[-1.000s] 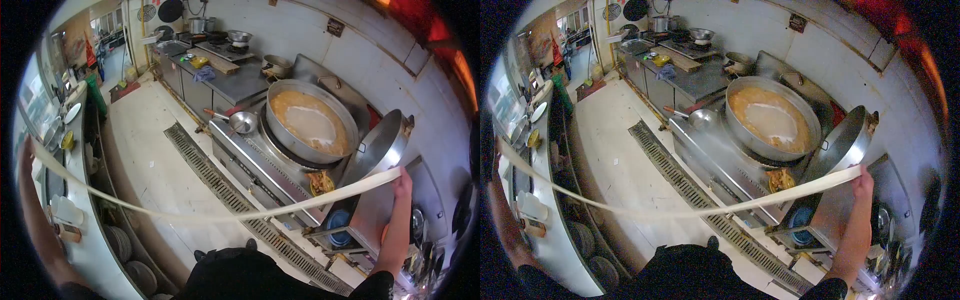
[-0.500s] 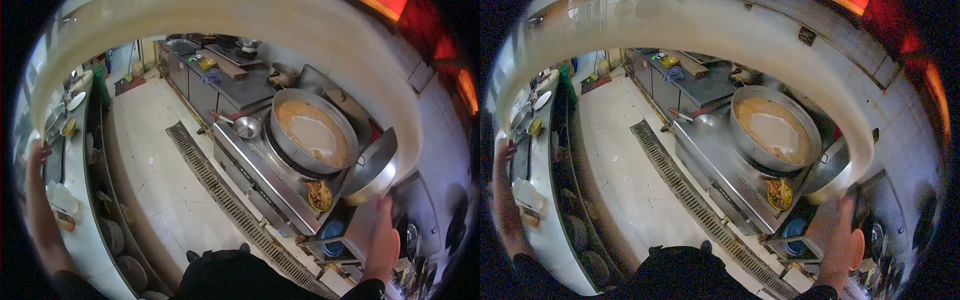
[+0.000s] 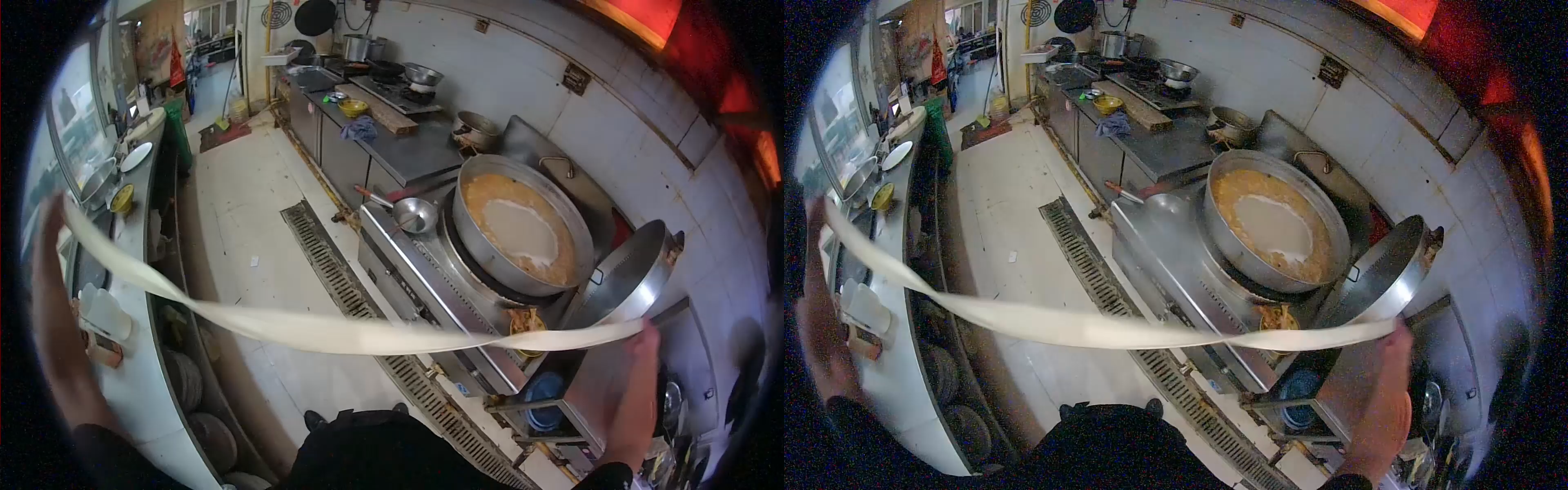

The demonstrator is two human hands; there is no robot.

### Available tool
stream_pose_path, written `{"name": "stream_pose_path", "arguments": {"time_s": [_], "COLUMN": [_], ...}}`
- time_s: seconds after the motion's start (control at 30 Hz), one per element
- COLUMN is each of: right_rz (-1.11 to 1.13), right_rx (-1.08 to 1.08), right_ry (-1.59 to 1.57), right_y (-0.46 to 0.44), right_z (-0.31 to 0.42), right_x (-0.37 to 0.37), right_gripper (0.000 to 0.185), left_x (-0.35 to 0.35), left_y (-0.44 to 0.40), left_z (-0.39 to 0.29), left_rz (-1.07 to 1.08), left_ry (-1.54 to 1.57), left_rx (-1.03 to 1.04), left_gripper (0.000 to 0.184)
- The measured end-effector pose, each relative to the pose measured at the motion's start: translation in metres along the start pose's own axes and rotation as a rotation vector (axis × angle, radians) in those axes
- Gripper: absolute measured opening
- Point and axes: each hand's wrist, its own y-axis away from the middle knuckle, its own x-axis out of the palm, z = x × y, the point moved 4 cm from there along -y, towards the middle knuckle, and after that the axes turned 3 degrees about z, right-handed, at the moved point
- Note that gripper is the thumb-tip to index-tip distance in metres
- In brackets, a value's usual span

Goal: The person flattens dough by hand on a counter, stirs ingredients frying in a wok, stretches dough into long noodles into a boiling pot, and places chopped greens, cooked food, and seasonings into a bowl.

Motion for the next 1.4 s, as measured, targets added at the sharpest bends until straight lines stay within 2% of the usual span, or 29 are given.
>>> {"name": "stream_pose_path", "arguments": {"time_s": [0.03, 0.1, 0.17, 0.23, 0.27, 0.33, 0.4, 0.43, 0.5, 0.53, 0.57, 0.6, 0.67, 0.77, 0.87, 0.93, 0.97, 1.0, 1.03, 1.1, 1.13, 1.17, 1.23, 1.27, 1.3, 1.33, 1.37, 1.4], "right_rz": [0.118, 0.244, -0.109, 0.238, 0.245, -0.218, 0.28, 0.281, -0.184, -0.059, -0.244, -0.313, -0.336, -0.336, -0.546, -0.587, -0.577, -0.65, -0.735, -0.499, -0.35, -0.456, -0.699, -0.547, -0.427, -0.478, -0.488, -0.459], "right_rx": [0.016, -0.07, -0.247, -0.105, -0.112, -0.099, -0.094, -0.095, -0.191, -0.279, -0.17, -0.123, -0.192, -0.348, -0.444, -0.274, -0.466, -0.662, -0.854, -0.768, -0.758, -0.61, -0.469, -0.482, -0.969, -0.976, -0.882, -0.814], "right_ry": [-0.054, 0.079, -0.172, 0.228, 0.228, 0.404, -0.168, -0.171, -0.282, -0.114, 0.359, 0.585, 0.579, 0.216, 1.301, 1.744, 1.544, 1.573, 1.602, 2.058, 2.25, 1.974, 1.329, 1.648, 1.663, 1.654, 1.691, 1.732], "right_y": [0.008, 0.021, -0.003, -0.021, -0.035, -0.023, -0.027, -0.027, -0.02, -0.022, -0.032, -0.03, -0.025, -0.063, -0.025, 0.049, 0.042, 0.04, 0.037, -0.013, -0.028, -0.013, 0.034, -0.007, 0.036, 0.02, 0.01, 0.006], "right_z": [0.045, 0.067, 0.047, -0.008, -0.009, 0.001, 0.064, 0.072, 0.083, 0.062, 0.034, 0.013, 0.004, 0.084, 0.142, 0.098, 0.063, 0.05, 0.037, 0.09, 0.113, 0.126, 0.15, 0.132, 0.1, 0.062, 0.05, 0.056], "right_x": [0.005, 0.014, -0.017, -0.059, -0.063, -0.056, -0.056, -0.056, -0.065, -0.073, -0.091, -0.092, -0.078, -0.1, -0.083, 0.005, -0.01, -0.008, -0.009, -0.046, -0.056, -0.051, -0.031, -0.064, -0.024, -0.032, -0.038, -0.038], "right_gripper": [0.025, 0.026, 0.026, 0.026, 0.026, 0.026, 0.027, 0.027, 0.026, 0.022, 0.023, 0.022, 0.022, 0.023, 0.028, 0.033, 0.033, 0.029, 0.035, 0.033, 0.033, 0.031, 0.028, 0.028, 0.028, 0.027, 0.026, 0.026], "left_x": [-0.006, -0.012, -0.008, 0.007, 0.009, -0.004, -0.025, -0.027, -0.031, -0.025, -0.016, -0.01, -0.009, -0.036, -0.066, -0.08, -0.067, -0.054, -0.045, -0.034, -0.04, -0.055, -0.08, -0.071, -0.031, -0.023, -0.031, -0.051], "left_y": [-0.003, -0.006, -0.004, 0.004, 0.006, -0.005, -0.013, -0.013, -0.009, -0.009, -0.008, -0.007, -0.012, -0.017, -0.036, -0.065, -0.062, -0.061, -0.058, -0.04, -0.033, -0.035, -0.036, -0.02, 0.002, 0.003, -0.004, -0.017], "left_z": [-0.013, -0.022, -0.012, 0.002, 0.005, -0.009, -0.052, -0.059, -0.076, -0.064, -0.047, -0.026, -0.016, -0.069, -0.098, -0.053, -0.031, -0.005, 0.017, -0.002, -0.022, -0.032, -0.054, -0.08, -0.072, -0.042, -0.008, -0.007], "left_rz": [-0.003, -0.013, -0.028, -0.035, -0.032, -0.016, -0.017, -0.092, -0.243, -0.266, -0.241, -0.223, -0.232, -0.294, -0.359, -0.36, -0.346, -0.325, -0.302, -0.279, -0.314, -0.351, -0.423, -0.461, -0.002, -0.211, -0.411, -0.411], "left_ry": [0.035, 0.073, 0.016, -0.067, -0.081, -0.016, 0.094, 0.07, 0.021, -0.092, -0.251, -0.389, -0.551, -0.585, -0.649, -0.798, -0.952, -1.107, -1.262, -1.416, -1.358, -1.297, -1.177, -1.114, -1.5, -1.34, -1.173, -1.174], "left_rx": [0.032, 0.055, 0.038, 0.006, 0.012, 0.096, 0.256, 0.253, 0.24, 0.187, 0.127, 0.091, 0.094, 0.172, 0.22, 0.196, 0.201, 0.201, 0.199, 0.199, 0.218, 0.234, 0.263, 0.277, 0.1, 0.1, 0.101, 0.098], "left_gripper": [0.035, 0.033, 0.031, 0.029, 0.028, 0.026, 0.025, 0.026, 0.027, 0.027, 0.027, 0.027, 0.027, 0.027, 0.028, 0.028, 0.027, 0.025, 0.025, 0.025, 0.026, 0.027, 0.03, 0.031, 0.033, 0.032, 0.031, 0.031]}}
